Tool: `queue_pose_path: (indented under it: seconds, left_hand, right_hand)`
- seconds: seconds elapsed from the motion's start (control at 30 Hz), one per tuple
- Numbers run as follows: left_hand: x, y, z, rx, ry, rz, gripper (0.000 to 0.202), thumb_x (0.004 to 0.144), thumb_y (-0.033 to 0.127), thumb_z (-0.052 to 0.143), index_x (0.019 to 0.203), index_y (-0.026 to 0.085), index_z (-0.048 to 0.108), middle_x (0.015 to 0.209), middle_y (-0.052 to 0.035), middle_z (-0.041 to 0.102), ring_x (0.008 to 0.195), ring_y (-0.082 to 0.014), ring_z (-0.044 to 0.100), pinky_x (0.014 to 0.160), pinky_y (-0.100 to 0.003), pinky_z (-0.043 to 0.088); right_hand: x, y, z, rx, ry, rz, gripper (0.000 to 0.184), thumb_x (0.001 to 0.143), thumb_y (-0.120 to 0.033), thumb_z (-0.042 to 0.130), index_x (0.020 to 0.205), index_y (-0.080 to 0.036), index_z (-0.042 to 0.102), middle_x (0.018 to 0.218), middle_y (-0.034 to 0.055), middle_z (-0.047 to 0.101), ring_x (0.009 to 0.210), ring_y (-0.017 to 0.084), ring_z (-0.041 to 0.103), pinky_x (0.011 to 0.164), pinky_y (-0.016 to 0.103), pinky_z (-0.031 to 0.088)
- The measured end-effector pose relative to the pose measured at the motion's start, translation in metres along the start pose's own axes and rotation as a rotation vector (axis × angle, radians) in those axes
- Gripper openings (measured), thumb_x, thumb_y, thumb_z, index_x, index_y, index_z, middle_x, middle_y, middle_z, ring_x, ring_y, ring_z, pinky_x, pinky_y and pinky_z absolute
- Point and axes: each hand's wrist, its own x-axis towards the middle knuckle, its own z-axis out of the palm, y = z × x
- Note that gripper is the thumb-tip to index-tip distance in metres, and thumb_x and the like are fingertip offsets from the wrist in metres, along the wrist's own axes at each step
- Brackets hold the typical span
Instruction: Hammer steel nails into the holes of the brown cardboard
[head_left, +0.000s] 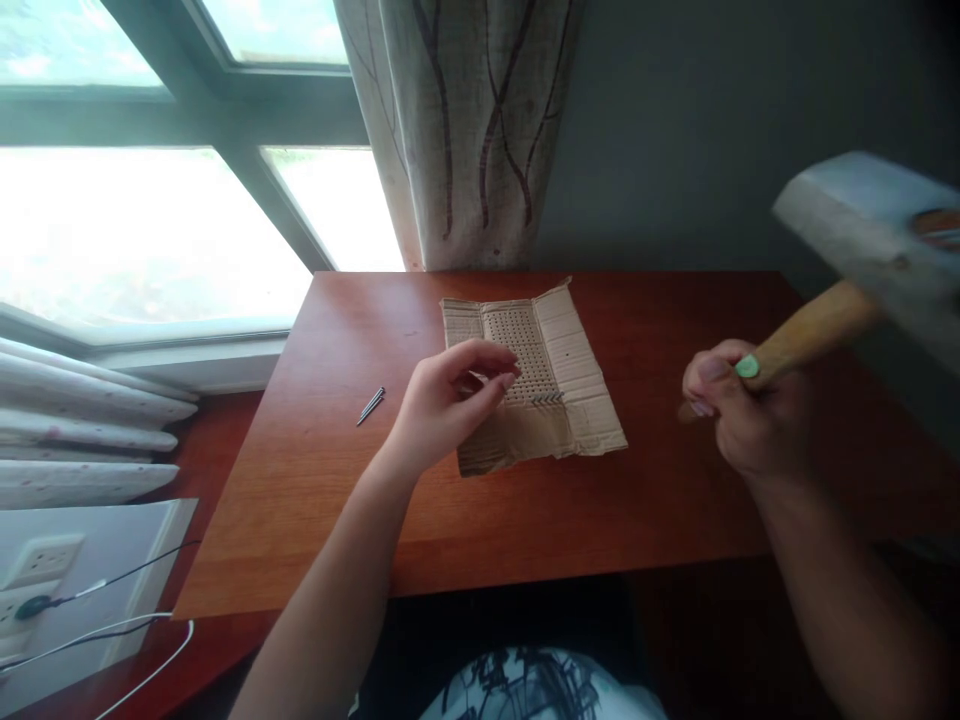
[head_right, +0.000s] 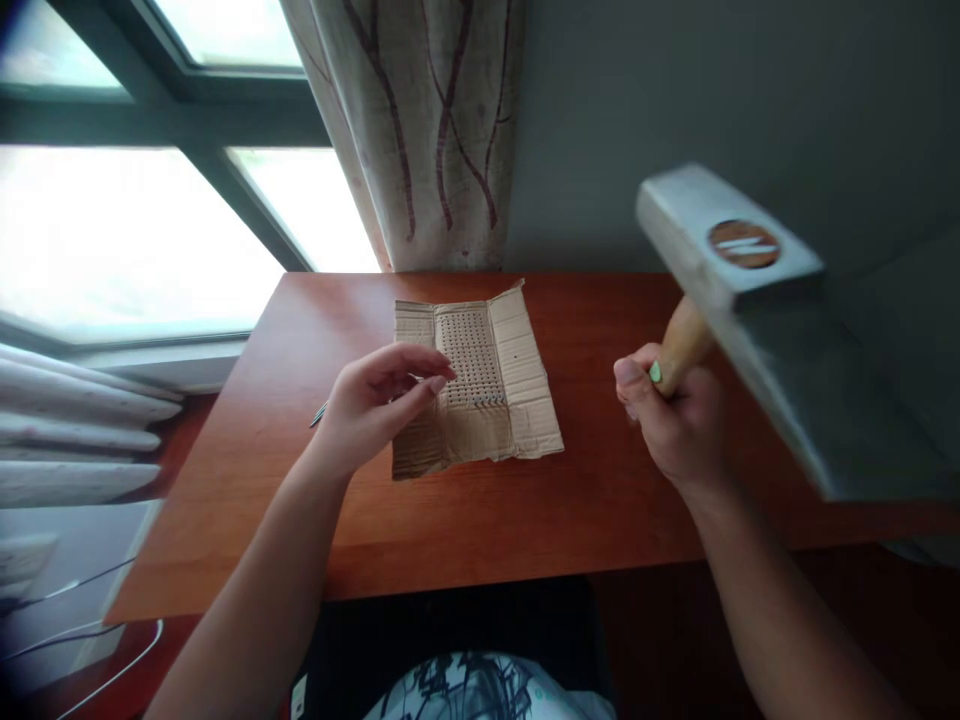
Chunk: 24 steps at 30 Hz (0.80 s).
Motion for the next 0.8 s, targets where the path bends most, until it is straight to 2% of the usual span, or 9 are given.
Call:
queue_pose_path:
  seconds: [0.07,0.17,0.3,0.43,0.57,0.67,0.8]
  left_hand:
    - [-0.001,0.002,-0.010,-0.043,0.082,-0.006,0.017,0.085,0.027,0.071,0.098,0.016,0.070,0.095,-0.0080,0.075,0.088,-0.0177,0.071,0.070,-0.025,0.057]
    - [-0.005,0.000,-0.027,0.004,0.175,-0.057,0.017,0.085,0.029,0.072,0.096,0.017,0.071,0.095,-0.0073,0.075,0.083,-0.0161,0.070,0.070,-0.024,0.057]
    - [-0.018,-0.010,-0.051,0.125,0.225,-0.155,0.022,0.082,0.034,0.075,0.095,0.017,0.072,0.092,-0.0066,0.076,0.078,-0.0162,0.069,0.065,-0.024,0.056]
    - [-0.036,-0.029,-0.079,0.252,0.248,-0.261,0.029,0.080,0.040,0.075,0.095,0.016,0.072,0.090,-0.0073,0.076,0.079,-0.0183,0.070,0.065,-0.025,0.056]
    - [-0.052,-0.046,-0.105,0.578,0.290,-0.340,0.029,0.081,0.044,0.070,0.094,0.018,0.073,0.088,-0.0044,0.076,0.075,-0.0181,0.070,0.067,-0.026,0.054]
    - [-0.056,-0.050,-0.113,0.872,0.258,-0.362,0.025,0.083,0.043,0.064,0.089,0.020,0.072,0.084,-0.0026,0.075,0.071,-0.0174,0.068,0.066,-0.026,0.050]
    - [-0.053,-0.048,-0.107,1.173,0.114,-0.373,0.025,0.088,0.043,0.056,0.089,0.023,0.070,0.088,-0.0037,0.074,0.074,-0.0203,0.067,0.062,-0.029,0.041]
  right_hand:
    - [0.013,0.007,0.016,0.162,0.147,-0.014,0.051,0.091,-0.056,0.058,0.060,-0.025,0.032,0.051,-0.0039,0.032,0.046,0.013,0.033,0.048,0.032,0.028]
    - [0.032,0.015,0.039,0.240,0.269,-0.025,0.056,0.088,-0.063,0.058,0.057,-0.025,0.029,0.049,-0.0048,0.027,0.043,0.011,0.028,0.045,0.031,0.025]
    - [0.045,0.026,0.056,0.329,0.287,-0.036,0.055,0.092,-0.062,0.053,0.060,-0.026,0.028,0.049,-0.0054,0.026,0.041,0.010,0.027,0.042,0.031,0.023]
    - [0.045,0.037,0.062,0.406,0.254,-0.086,0.053,0.095,-0.056,0.053,0.060,-0.025,0.027,0.047,-0.0059,0.026,0.039,0.009,0.027,0.041,0.029,0.022]
    - [0.046,0.047,0.064,0.487,0.308,-0.078,0.056,0.090,-0.058,0.061,0.057,-0.024,0.031,0.044,-0.0073,0.027,0.036,0.008,0.026,0.037,0.027,0.020]
    - [0.048,0.053,0.064,0.529,0.331,-0.073,0.057,0.086,-0.059,0.065,0.056,-0.023,0.032,0.044,-0.0082,0.029,0.036,0.007,0.028,0.035,0.025,0.021]
    - [0.048,0.056,0.062,0.577,0.313,-0.074,0.055,0.087,-0.056,0.066,0.057,-0.023,0.035,0.045,-0.0085,0.031,0.036,0.007,0.031,0.035,0.024,0.023]
